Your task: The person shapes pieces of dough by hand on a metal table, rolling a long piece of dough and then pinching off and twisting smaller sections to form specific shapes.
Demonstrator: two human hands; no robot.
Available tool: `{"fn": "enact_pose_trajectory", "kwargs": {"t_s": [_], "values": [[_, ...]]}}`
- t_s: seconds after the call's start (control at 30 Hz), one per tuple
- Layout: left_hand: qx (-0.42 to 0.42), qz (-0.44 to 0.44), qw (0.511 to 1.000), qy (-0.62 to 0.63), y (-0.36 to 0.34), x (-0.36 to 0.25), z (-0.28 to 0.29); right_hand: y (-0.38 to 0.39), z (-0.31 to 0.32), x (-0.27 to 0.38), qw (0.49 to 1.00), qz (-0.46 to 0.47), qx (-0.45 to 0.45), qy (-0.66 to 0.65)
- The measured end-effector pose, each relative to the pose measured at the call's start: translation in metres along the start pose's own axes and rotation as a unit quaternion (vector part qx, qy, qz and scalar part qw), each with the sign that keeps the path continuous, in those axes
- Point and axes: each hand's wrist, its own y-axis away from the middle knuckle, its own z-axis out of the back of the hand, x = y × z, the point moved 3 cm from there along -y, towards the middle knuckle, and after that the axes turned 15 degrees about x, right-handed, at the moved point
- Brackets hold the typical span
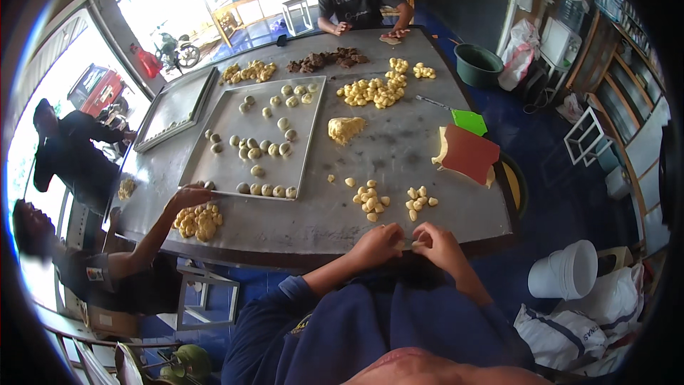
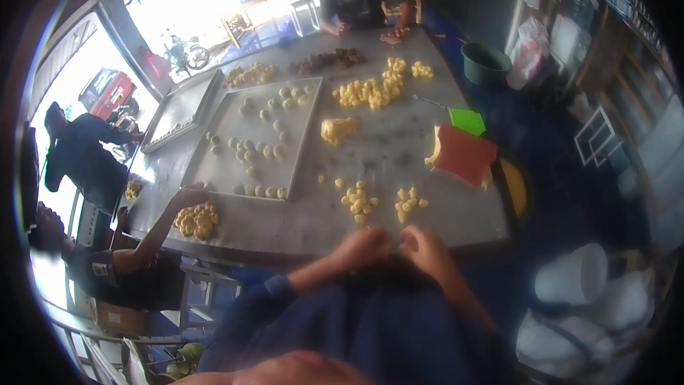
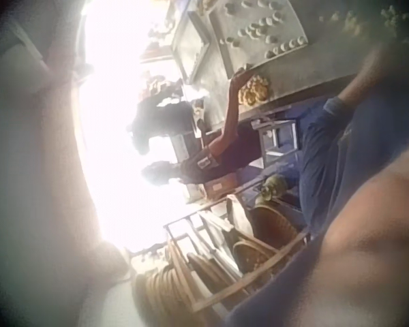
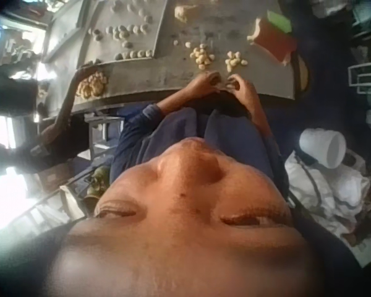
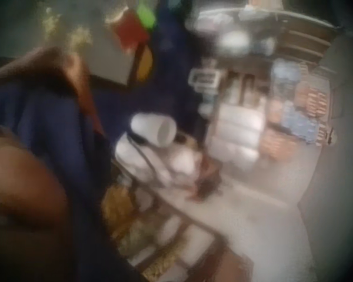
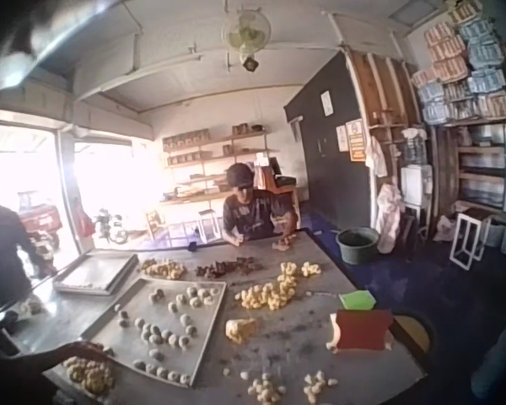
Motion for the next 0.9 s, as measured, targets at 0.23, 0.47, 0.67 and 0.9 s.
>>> {"fn": "enact_pose_trajectory", "kwargs": {"t_s": [0.23, 0.47, 0.67, 0.9], "values": [[-0.119, -0.017, 0.975, 0.189, 0.019, 0.017, 0.027, -0.005, 0.007, 0.004, 0.973, -0.035, -0.064, -0.219], [-0.144, 0.059, 0.972, 0.174, 0.033, 0.036, 0.048, -0.007, 0.013, 0.001, 0.972, 0.060, -0.135, -0.183], [-0.154, 0.032, 0.976, 0.148, 0.038, 0.033, 0.048, 0.002, 0.025, 0.014, 0.982, 0.086, -0.164, -0.041], [-0.152, -0.059, 0.958, 0.236, 0.023, 0.025, 0.030, -0.015, 0.009, 0.016, 0.961, 0.088, -0.167, -0.200]]}}
